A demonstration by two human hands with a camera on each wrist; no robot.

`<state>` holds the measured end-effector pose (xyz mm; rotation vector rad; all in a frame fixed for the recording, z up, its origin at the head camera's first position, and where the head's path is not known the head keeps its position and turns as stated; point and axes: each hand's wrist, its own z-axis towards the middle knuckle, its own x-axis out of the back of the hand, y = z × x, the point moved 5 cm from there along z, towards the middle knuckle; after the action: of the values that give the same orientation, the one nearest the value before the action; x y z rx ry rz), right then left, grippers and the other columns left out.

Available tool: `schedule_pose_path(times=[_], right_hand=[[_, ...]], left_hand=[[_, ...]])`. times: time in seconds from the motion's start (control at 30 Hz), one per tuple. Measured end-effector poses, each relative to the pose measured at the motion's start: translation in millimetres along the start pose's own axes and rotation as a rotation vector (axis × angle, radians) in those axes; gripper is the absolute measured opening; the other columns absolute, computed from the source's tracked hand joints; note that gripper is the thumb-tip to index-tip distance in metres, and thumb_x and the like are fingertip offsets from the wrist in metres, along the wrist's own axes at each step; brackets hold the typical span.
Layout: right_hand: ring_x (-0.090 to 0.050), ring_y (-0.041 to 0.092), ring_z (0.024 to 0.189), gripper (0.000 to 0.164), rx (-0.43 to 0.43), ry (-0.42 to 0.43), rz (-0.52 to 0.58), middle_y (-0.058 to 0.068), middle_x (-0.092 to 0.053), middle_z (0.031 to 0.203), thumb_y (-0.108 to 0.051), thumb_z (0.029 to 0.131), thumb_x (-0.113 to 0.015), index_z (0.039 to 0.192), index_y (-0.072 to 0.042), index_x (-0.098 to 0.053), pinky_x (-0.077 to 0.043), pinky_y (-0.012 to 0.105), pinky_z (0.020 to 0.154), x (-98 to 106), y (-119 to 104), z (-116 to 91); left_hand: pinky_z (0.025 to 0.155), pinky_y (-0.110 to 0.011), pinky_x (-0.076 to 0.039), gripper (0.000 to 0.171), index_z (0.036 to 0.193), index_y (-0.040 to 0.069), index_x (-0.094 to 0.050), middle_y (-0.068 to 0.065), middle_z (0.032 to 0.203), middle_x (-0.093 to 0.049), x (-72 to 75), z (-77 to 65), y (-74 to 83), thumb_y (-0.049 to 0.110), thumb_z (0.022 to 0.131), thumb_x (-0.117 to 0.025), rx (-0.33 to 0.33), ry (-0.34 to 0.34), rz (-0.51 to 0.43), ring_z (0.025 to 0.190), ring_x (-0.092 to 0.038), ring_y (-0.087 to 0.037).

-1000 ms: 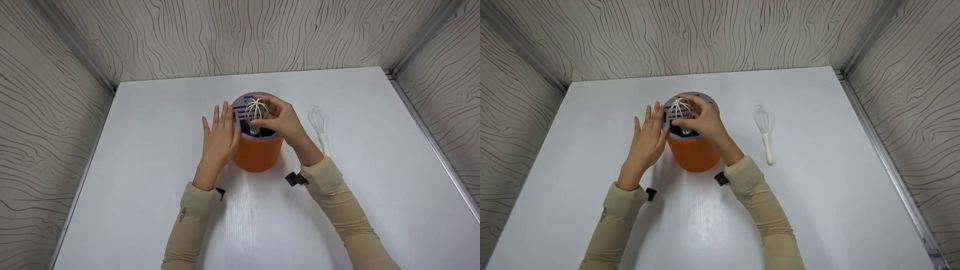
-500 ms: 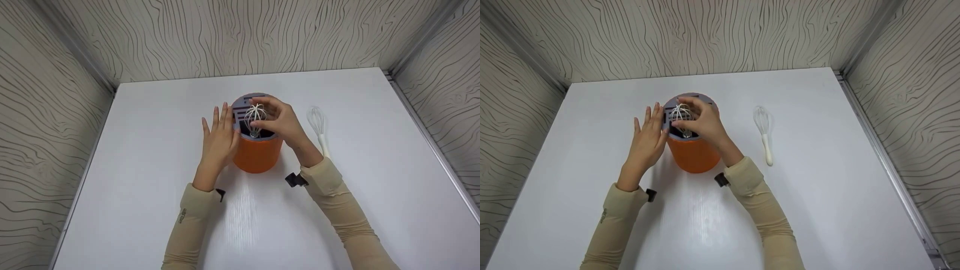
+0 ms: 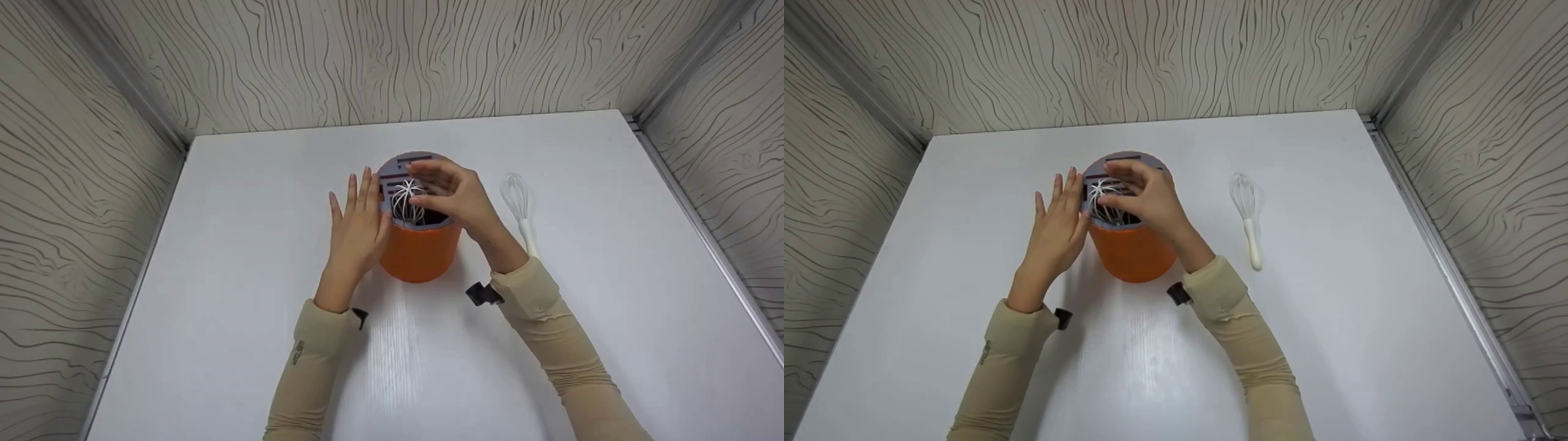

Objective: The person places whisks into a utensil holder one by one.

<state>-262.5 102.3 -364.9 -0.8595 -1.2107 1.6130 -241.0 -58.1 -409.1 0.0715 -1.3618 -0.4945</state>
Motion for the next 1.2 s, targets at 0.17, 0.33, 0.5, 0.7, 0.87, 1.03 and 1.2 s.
schedule_pose_path(times=[0.17,0.33,0.5,0.7,0.87,1.03,1.2], right_hand=[[-0.056,0.028,0.116,0.050,0.005,0.002,-0.011,0.021,-0.059,0.121,0.008,0.075,-0.072,0.123,0.010,-0.056,-0.042,0.035,0.098,0,-1,-1],[-0.057,0.027,0.114,0.049,0.008,0.012,-0.015,0.021,-0.059,0.121,0.007,0.076,-0.072,0.122,0.010,-0.056,-0.042,0.039,0.098,1,0,-1],[-0.057,0.027,0.114,0.045,0.014,0.036,0.005,0.020,-0.061,0.121,0.007,0.078,-0.071,0.121,0.009,-0.058,-0.041,0.042,0.098,3,-1,-3],[-0.058,0.027,0.112,0.044,0.020,0.079,0.012,0.018,-0.062,0.119,0.005,0.078,-0.072,0.120,0.008,-0.059,-0.041,0.043,0.097,10,-3,-7],[-0.059,0.027,0.111,0.044,0.011,0.123,0.004,0.018,-0.063,0.117,0.003,0.078,-0.073,0.119,0.008,-0.060,-0.045,0.038,0.095,20,-1,-12],[-0.059,0.027,0.111,0.041,0.012,0.141,-0.008,0.017,-0.064,0.116,0.001,0.079,-0.072,0.118,0.007,-0.060,-0.046,0.034,0.093,29,1,-19],[-0.059,0.029,0.110,0.040,0.019,0.165,-0.007,0.017,-0.064,0.116,0.001,0.080,-0.071,0.118,0.007,-0.060,-0.047,0.033,0.092,39,3,-24]], left_hand=[[0.109,-0.059,0.000,0.062,0.151,0.003,-0.017,-0.010,0.157,-0.012,0.6,0.2,-0.4,0.031,0.098,-0.033,0.002,0.003,-0.012,0.144,-0.005,-0.029],[0.109,-0.059,0.001,0.062,0.151,0.004,-0.017,-0.009,0.157,-0.012,-0.2,0.1,-1.5,0.032,0.098,-0.032,0.007,-0.003,-0.007,0.144,-0.004,-0.029],[0.109,-0.059,0.000,0.062,0.151,0.003,-0.015,-0.009,0.157,-0.010,-1.9,-0.8,-2.7,0.032,0.099,-0.032,0.006,-0.010,-0.004,0.144,-0.004,-0.030],[0.109,-0.059,0.000,0.062,0.151,0.003,-0.014,-0.009,0.157,-0.010,-1.4,-1.6,-2.6,0.032,0.099,-0.032,0.004,-0.005,-0.011,0.144,-0.004,-0.030],[0.109,-0.059,0.000,0.062,0.151,0.003,-0.014,-0.009,0.157,-0.010,-1.1,-1.2,-2.4,0.032,0.099,-0.031,0.007,-0.004,-0.010,0.144,-0.004,-0.029],[0.109,-0.058,0.001,0.062,0.151,0.004,-0.015,-0.009,0.157,-0.011,-1.1,-0.4,-1.3,0.032,0.098,-0.032,0.008,-0.003,-0.015,0.144,-0.004,-0.029],[0.109,-0.059,0.000,0.062,0.151,0.003,-0.017,-0.010,0.157,-0.012,-0.6,-0.1,0.0,0.031,0.098,-0.032,0.002,0.004,-0.015,0.144,-0.005,-0.029]])
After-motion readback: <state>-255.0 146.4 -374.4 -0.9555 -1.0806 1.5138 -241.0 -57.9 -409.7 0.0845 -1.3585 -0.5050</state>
